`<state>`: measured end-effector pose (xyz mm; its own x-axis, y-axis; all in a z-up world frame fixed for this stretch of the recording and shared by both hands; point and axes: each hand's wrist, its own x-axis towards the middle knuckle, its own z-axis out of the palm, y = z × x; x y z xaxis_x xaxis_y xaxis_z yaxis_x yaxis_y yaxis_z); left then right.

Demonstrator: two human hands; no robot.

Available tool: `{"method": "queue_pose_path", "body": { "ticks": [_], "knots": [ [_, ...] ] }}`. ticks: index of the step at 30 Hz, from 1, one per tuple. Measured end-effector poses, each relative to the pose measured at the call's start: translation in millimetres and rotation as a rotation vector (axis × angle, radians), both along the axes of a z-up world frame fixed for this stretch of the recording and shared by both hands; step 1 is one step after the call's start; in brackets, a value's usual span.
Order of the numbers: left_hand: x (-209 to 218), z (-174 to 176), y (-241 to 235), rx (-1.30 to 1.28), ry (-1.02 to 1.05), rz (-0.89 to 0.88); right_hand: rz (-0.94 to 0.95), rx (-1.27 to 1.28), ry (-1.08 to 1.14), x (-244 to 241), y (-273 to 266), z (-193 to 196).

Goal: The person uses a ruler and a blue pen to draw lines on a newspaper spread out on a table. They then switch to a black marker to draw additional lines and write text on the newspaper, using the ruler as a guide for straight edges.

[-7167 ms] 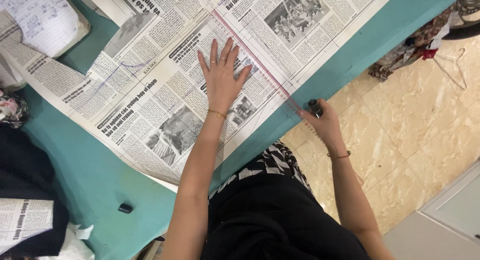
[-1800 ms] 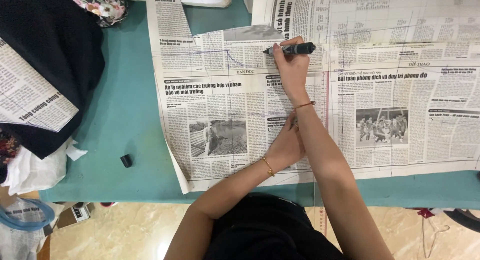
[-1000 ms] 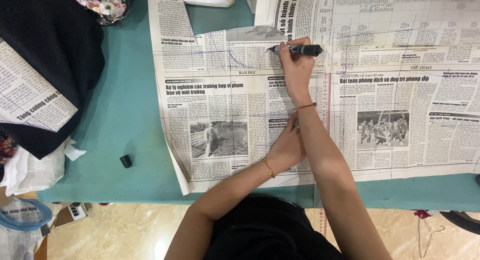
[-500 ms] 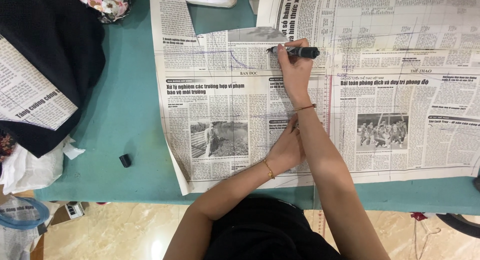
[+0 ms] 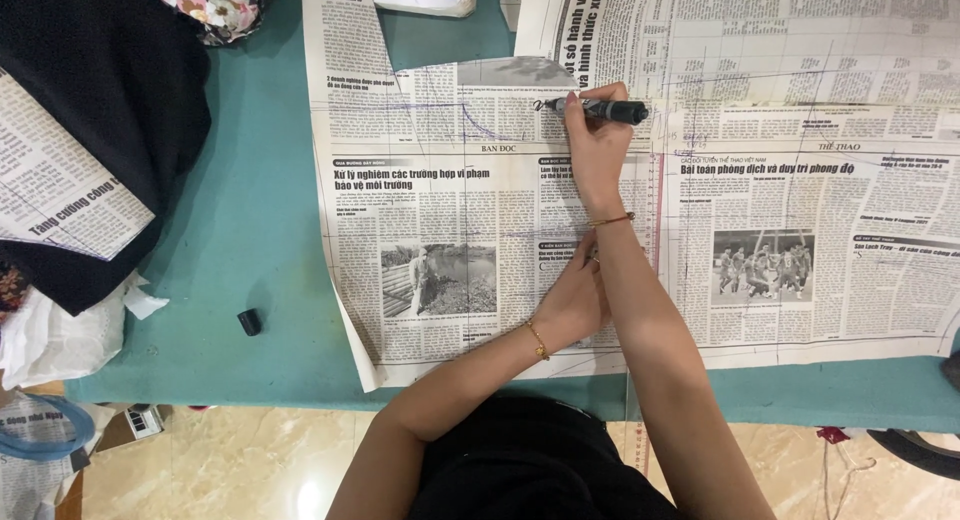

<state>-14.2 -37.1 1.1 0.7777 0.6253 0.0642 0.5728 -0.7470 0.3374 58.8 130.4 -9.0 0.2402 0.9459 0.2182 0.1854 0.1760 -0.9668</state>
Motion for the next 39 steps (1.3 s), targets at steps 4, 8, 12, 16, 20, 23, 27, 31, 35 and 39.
{"method": "queue_pose_path", "body": {
  "ticks": [4, 8, 12, 16, 20, 23, 27, 31, 35, 39],
  "knots": [
    [1, -3, 0, 0.001, -0.049, 0.024, -0.006, -0.006, 0.033, -6, -1, 15],
    [-1, 9, 4, 0.046, 0.129, -0.059, -0.016, -0.013, 0.081, 0, 1, 5],
    [-1, 7, 3, 0.066, 0.205, -0.087, 0.007, 0.037, 0.174, 2, 5, -1],
    [1, 7, 4, 0.080, 0.207, -0.088, -0.001, 0.002, 0.098, -3, 11, 7],
    [3, 6, 5, -0.022, 0.147, -0.070, 0.005, -0.027, 0.104, -2, 16, -1],
    [1, 9, 5, -0.001, 0.148, -0.077, 0.016, -0.029, 0.156, -1, 15, 0],
    [1, 5, 3, 0.049, 0.082, -0.048, 0.028, -0.042, 0.135, -1, 12, 1],
    [2, 0, 1, 0.003, 0.037, -0.041, 0.040, -0.009, 0.152, 0, 11, -3],
    [2, -2, 0, -0.010, -0.041, 0.004, 0.035, -0.021, 0.121, -1, 12, -5],
    [4, -7, 0, -0.023, -0.022, 0.018, 0.056, -0.024, 0.104, -2, 13, -5]
  ]
}}
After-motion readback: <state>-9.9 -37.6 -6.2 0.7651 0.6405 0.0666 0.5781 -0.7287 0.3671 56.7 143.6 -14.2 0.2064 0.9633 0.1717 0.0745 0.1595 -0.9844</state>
